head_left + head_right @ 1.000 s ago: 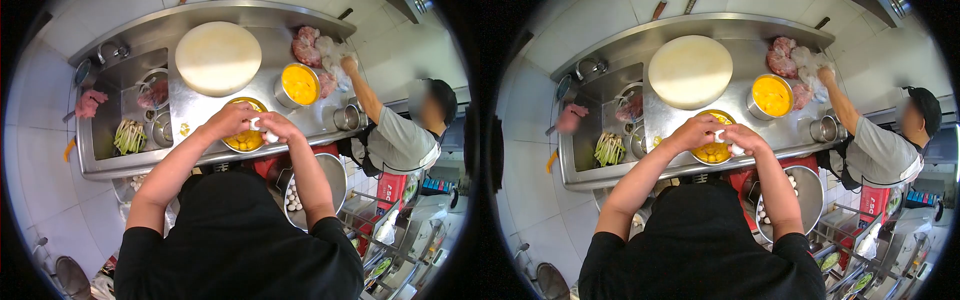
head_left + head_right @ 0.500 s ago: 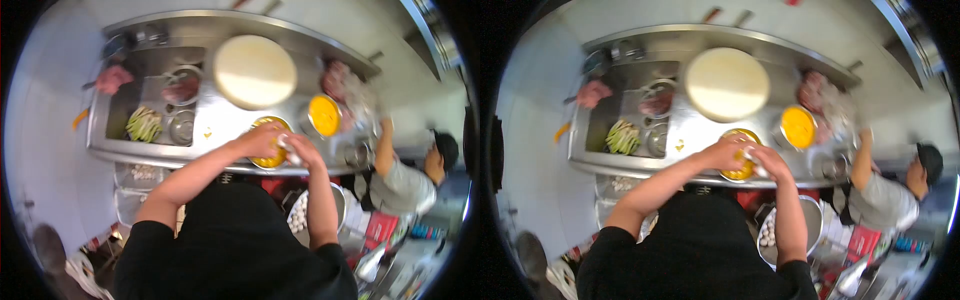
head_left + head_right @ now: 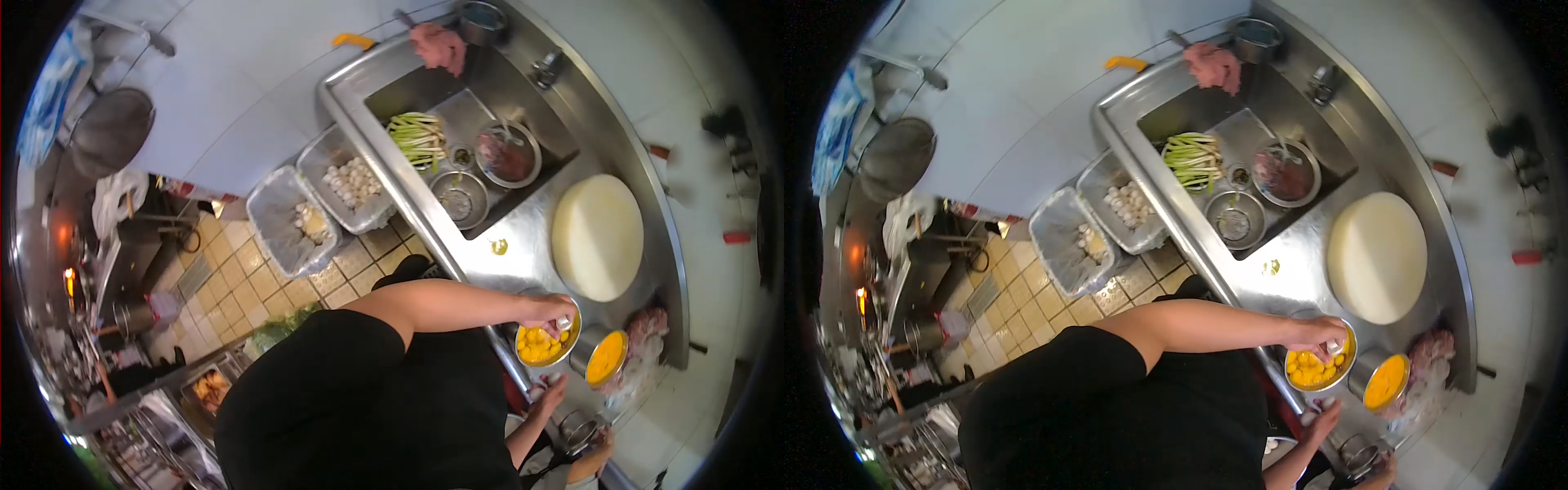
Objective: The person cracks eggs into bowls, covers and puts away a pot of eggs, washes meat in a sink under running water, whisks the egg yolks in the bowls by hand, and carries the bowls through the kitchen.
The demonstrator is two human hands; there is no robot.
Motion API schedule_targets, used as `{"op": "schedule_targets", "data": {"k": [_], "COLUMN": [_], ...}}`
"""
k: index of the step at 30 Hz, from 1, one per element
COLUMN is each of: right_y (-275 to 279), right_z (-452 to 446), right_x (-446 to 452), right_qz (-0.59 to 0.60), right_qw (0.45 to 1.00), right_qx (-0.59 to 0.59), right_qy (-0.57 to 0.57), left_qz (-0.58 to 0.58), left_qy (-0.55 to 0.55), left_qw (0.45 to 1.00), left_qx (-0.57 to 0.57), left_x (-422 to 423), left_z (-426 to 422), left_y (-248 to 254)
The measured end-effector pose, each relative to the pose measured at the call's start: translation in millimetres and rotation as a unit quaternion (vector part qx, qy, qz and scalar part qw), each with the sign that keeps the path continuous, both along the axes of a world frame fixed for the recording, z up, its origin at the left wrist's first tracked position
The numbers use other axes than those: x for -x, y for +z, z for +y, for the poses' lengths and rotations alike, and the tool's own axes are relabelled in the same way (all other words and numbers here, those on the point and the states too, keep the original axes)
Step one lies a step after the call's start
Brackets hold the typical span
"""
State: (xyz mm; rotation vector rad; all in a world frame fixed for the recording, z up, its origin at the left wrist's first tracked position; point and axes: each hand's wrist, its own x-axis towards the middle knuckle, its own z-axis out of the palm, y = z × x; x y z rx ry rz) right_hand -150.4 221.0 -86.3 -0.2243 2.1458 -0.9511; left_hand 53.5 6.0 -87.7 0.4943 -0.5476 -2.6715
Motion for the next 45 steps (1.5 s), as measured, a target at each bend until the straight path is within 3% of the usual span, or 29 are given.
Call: {"op": "schedule_targets", "data": {"k": [1,2,3,4,6,8,9,12,14,15,16,17,20,23,26,27,30,31,32,34,36,39,42,44,45], "right_y": [-14,-24,-25,-31,-16,-25,-42,-94,-59,-25,-8,-2,-23,-27,-1,12,46,66,76,88,88,79,72,67,66], "right_z": [10,16,14,15,8,12,22,48,30,14,5,-3,5,5,-11,-19,-38,-43,-47,-59,-68,-76,-79,-81,-82], "right_x": [0,8,4,0,-33,-38,-33,4,-15,-42,-51,-56,-31,3,28,34,27,-19,-44,-63,-74,-81,-80,-79,-77], "right_qz": [0.074,0.069,0.24,0.401,0.389,0.511,0.416,0.361,0.372,0.407,0.401,0.441,0.398,0.285,0.09,0.025,-0.069,0.039,0.144,0.122,0.07,0.032,0.014,0.008,0.008], "right_qw": [0.992,0.991,0.951,0.877,0.873,0.771,0.82,0.858,0.863,0.853,0.852,0.833,0.866,0.922,0.981,0.986,0.98,0.963,0.892,0.881,0.889,0.888,0.887,0.888,0.89], "right_qx": [0.042,0.042,0.052,0.066,0.124,0.05,-0.042,0.013,-0.028,0.06,0.067,0.159,0.1,0.053,-0.013,-0.047,-0.107,0.076,0.256,0.25,0.201,0.165,0.149,0.142,0.139], "right_qy": [0.092,0.106,0.187,0.257,0.267,0.378,0.391,0.365,0.34,0.321,0.329,0.292,0.287,0.255,0.174,0.156,0.152,0.254,0.342,0.384,0.406,0.429,0.437,0.437,0.435], "left_qz": [-0.003,-0.016,-0.031,-0.037,-0.071,-0.081,-0.089,-0.123,-0.145,-0.14,-0.136,-0.144,-0.144,-0.159,-0.207,-0.213,-0.199,-0.172,-0.174,-0.151,-0.136,-0.153,-0.165,-0.186,-0.185], "left_qy": [0.016,0.015,0.013,0.025,-0.006,0.009,0.002,0.005,0.004,0.005,0.007,0.015,0.011,0.017,-0.018,-0.011,0.016,0.033,0.036,0.151,0.176,0.098,0.127,0.125,0.127], "left_qw": [1.0,1.0,0.999,0.999,0.996,0.995,0.994,0.983,0.972,0.971,0.969,0.968,0.966,0.952,0.93,0.903,0.832,0.79,0.789,0.654,0.662,0.687,0.675,0.624,0.625], "left_qx": [-0.002,0.009,0.02,0.019,0.053,0.052,0.069,0.137,0.184,0.194,0.204,0.204,0.215,0.261,0.304,0.374,0.517,0.588,0.587,0.726,0.716,0.704,0.708,0.749,0.747], "left_x": [-4,-9,-13,-12,-1,9,9,13,21,24,24,22,20,13,8,10,46,58,60,62,60,52,47,46,38], "left_z": [0,1,1,4,9,14,16,17,23,23,24,26,25,25,23,23,22,20,21,23,19,11,10,8,9], "left_y": [7,15,18,14,2,-5,-4,-5,-7,-6,-7,-4,7,11,17,18,-18,-32,-34,-39,-44,-47,-49,-47,-38]}}
